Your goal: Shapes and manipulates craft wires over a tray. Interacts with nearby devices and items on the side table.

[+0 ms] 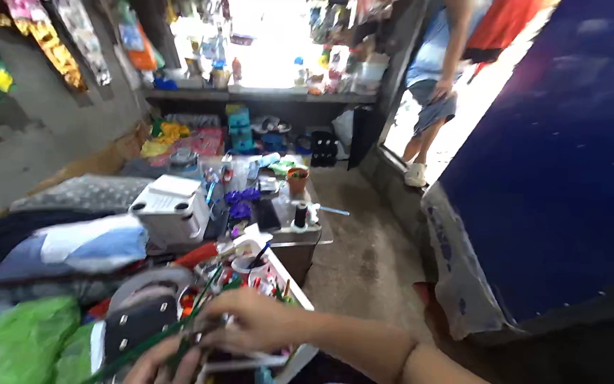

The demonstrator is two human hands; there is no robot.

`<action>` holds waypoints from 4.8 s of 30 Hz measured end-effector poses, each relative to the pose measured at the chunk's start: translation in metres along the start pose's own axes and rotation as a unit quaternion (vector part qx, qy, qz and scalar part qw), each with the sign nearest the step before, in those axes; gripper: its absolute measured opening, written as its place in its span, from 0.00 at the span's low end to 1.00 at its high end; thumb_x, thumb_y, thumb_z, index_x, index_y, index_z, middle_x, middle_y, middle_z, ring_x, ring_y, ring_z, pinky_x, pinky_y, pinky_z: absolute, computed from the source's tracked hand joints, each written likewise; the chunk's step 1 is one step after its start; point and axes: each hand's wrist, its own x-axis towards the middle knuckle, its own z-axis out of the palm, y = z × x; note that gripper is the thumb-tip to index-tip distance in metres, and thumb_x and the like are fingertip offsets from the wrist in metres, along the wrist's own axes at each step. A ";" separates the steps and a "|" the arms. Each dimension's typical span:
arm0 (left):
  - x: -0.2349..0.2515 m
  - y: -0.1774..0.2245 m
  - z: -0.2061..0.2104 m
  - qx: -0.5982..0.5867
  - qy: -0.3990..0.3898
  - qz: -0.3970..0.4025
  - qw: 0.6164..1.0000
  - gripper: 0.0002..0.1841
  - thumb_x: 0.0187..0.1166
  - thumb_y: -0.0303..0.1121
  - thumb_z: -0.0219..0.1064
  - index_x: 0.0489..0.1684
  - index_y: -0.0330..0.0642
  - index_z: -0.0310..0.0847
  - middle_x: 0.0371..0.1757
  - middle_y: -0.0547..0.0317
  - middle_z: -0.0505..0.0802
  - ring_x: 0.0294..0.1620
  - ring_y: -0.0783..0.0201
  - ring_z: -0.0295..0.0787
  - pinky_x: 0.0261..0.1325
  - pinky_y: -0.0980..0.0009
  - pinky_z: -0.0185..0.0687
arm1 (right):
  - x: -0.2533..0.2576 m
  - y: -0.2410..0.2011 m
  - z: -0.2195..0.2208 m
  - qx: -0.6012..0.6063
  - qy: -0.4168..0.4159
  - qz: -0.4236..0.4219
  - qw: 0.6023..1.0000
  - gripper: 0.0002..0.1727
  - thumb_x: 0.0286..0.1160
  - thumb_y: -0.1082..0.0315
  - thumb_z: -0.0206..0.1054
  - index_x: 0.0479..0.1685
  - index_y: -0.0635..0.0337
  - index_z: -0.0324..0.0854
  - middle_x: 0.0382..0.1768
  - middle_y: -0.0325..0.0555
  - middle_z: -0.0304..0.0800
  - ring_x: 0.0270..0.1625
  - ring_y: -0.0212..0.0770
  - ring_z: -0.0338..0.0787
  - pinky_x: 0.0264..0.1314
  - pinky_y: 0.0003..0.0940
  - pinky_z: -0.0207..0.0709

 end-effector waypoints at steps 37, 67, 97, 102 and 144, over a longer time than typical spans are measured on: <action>0.001 -0.007 0.047 -0.068 0.083 0.061 0.992 0.07 0.74 0.27 0.75 0.41 0.33 0.86 0.48 0.65 0.88 0.49 0.80 0.87 0.53 0.80 0.88 | -0.030 0.002 0.017 0.153 0.185 0.062 0.969 0.14 0.77 0.74 0.69 0.54 0.80 0.80 0.47 0.56 0.91 0.50 0.34 0.89 0.59 0.31 0.83; -0.023 0.002 0.031 0.339 0.017 0.156 0.928 0.10 0.77 0.28 0.62 0.35 0.42 0.93 0.39 0.54 0.97 0.44 0.58 0.96 0.48 0.63 0.88 | -0.048 -0.007 0.015 -0.068 -0.009 0.142 0.987 0.09 0.71 0.70 0.69 0.45 0.66 0.87 0.36 0.50 0.92 0.43 0.44 0.90 0.54 0.45 0.80; -0.009 -0.019 -0.044 0.319 0.043 -0.078 0.944 0.13 0.87 0.36 0.63 0.60 0.39 0.86 0.54 0.51 0.93 0.53 0.64 0.92 0.59 0.64 0.87 | -0.071 0.049 -0.012 -0.179 0.140 0.169 0.959 0.21 0.82 0.60 0.68 0.68 0.62 0.81 0.56 0.52 0.91 0.54 0.40 0.91 0.57 0.41 0.85; -0.005 -0.031 -0.042 0.361 0.007 -0.083 0.929 0.09 0.85 0.32 0.66 0.53 0.41 0.90 0.54 0.49 0.92 0.51 0.54 0.91 0.53 0.53 0.87 | -0.087 0.042 -0.021 -0.202 0.003 0.145 0.968 0.22 0.85 0.51 0.63 0.54 0.65 0.82 0.42 0.50 0.89 0.45 0.45 0.88 0.57 0.53 0.78; -0.010 0.010 -0.040 0.422 0.089 0.075 0.899 0.16 0.82 0.20 0.59 0.55 0.43 0.92 0.61 0.49 0.94 0.62 0.54 0.91 0.65 0.58 0.82 | -0.036 0.018 -0.060 -0.399 0.238 0.006 0.885 0.07 0.78 0.70 0.72 0.47 0.58 0.94 0.42 0.47 0.96 0.53 0.49 0.88 0.61 0.43 0.75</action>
